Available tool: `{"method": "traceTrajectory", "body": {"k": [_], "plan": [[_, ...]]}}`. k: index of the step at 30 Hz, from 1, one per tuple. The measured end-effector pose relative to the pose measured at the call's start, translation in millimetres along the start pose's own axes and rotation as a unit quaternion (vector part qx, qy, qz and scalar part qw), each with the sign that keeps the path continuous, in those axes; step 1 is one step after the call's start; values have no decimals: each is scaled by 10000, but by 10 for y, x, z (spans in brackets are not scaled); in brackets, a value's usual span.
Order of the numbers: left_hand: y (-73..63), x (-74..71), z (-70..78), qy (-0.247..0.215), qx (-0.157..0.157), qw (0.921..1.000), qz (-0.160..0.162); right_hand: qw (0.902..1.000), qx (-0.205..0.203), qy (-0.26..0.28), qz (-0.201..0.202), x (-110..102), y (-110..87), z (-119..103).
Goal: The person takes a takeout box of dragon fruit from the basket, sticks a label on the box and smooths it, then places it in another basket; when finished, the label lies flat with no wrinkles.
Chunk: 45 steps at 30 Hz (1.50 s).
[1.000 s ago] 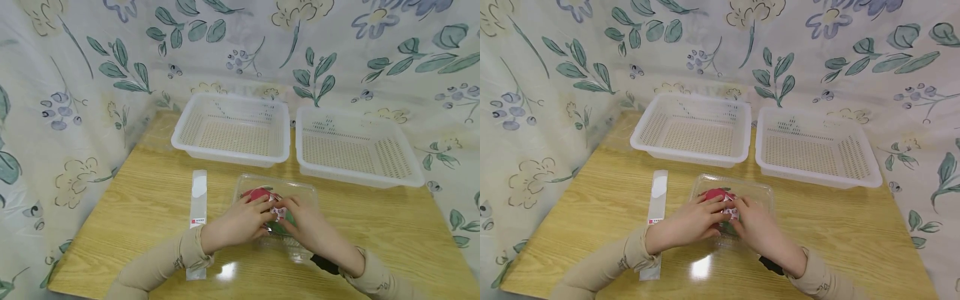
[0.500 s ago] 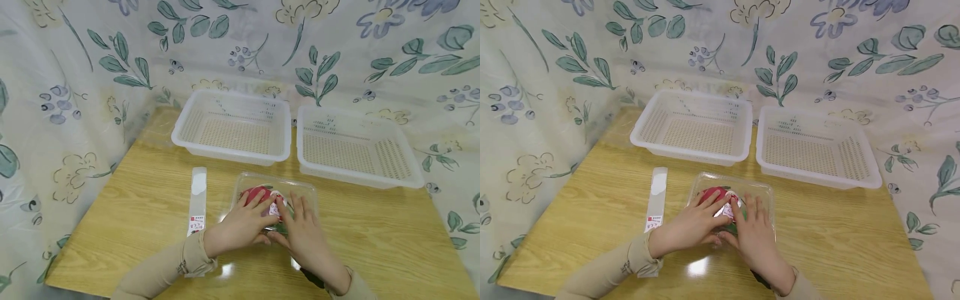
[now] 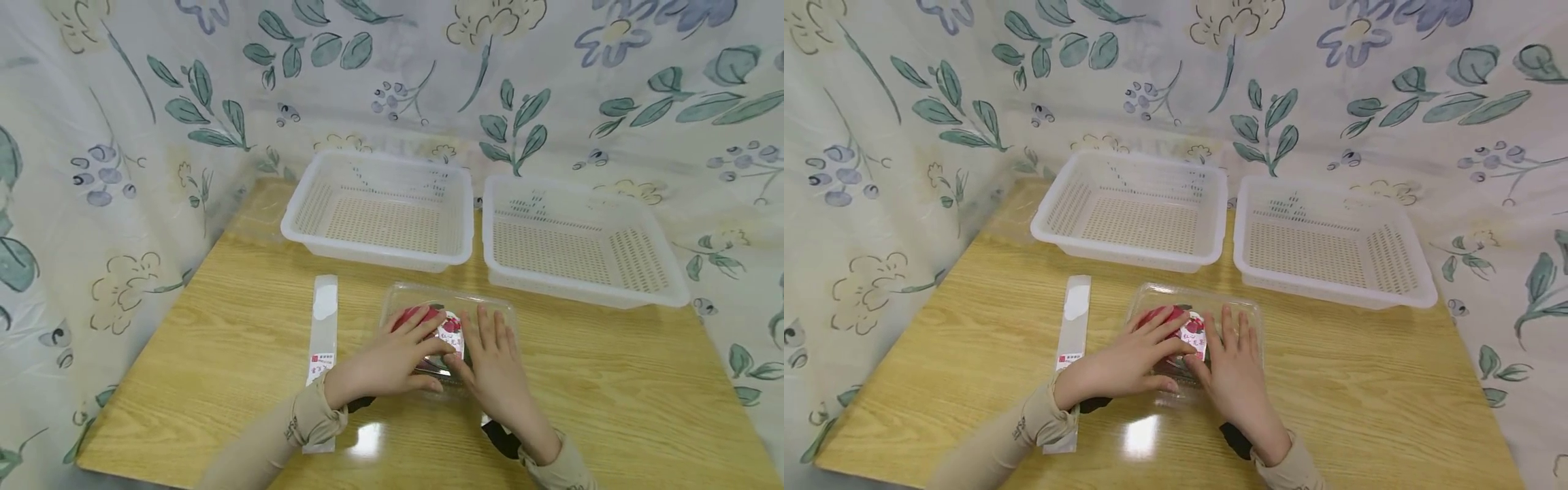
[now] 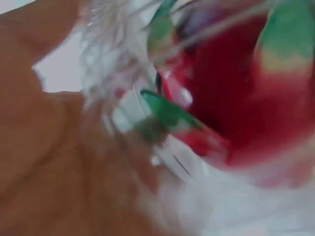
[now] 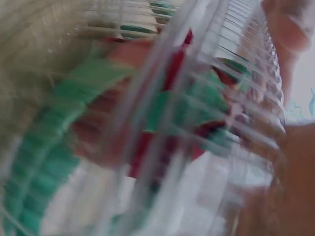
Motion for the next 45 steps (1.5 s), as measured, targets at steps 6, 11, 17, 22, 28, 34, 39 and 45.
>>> {"method": "traceTrajectory", "body": {"k": [6, 11, 17, 22, 28, 34, 39, 45], "plan": [[-121, 24, -67, 87, -227, 9996, 128, 9976, 639, 107, 258, -19, 1, 233], [-224, 31, -121, -218, -800, 9960, 335, 9881, 1106, 1070, 76, 3, -66, 462], [-340, 100, -341, -1596, -1577, 9701, 923, 9522, 1673, 2555, 5, 79, -124, 683], [-410, 161, -488, -2791, -1787, 9376, 1051, 9367, 1983, 2885, -24, 144, -175, 789], [-420, 290, -575, -3762, -1835, 9011, 1135, 9166, 1808, 3563, 111, 195, -246, 845], [-422, 327, -630, -4350, -1944, 8484, 2306, 8808, 1381, 4472, 714, 252, -355, 841], [-415, 309, -616, -4607, -1727, 8168, 3012, 8645, 1355, 4687, 1208, 237, -409, 826], [-405, 324, -612, -4732, -1827, 8088, 2974, 8483, 1557, 4938, 1106, 205, -411, 791]]}}
Point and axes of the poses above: each hand's wrist, its own y-axis towards the middle knuckle, its own x-axis out of the palm, z = x × y, the point moved 9 cm from there along y, towards the middle knuckle, and after that the axes turned 2 degrees about z, right-handed, at the moved point
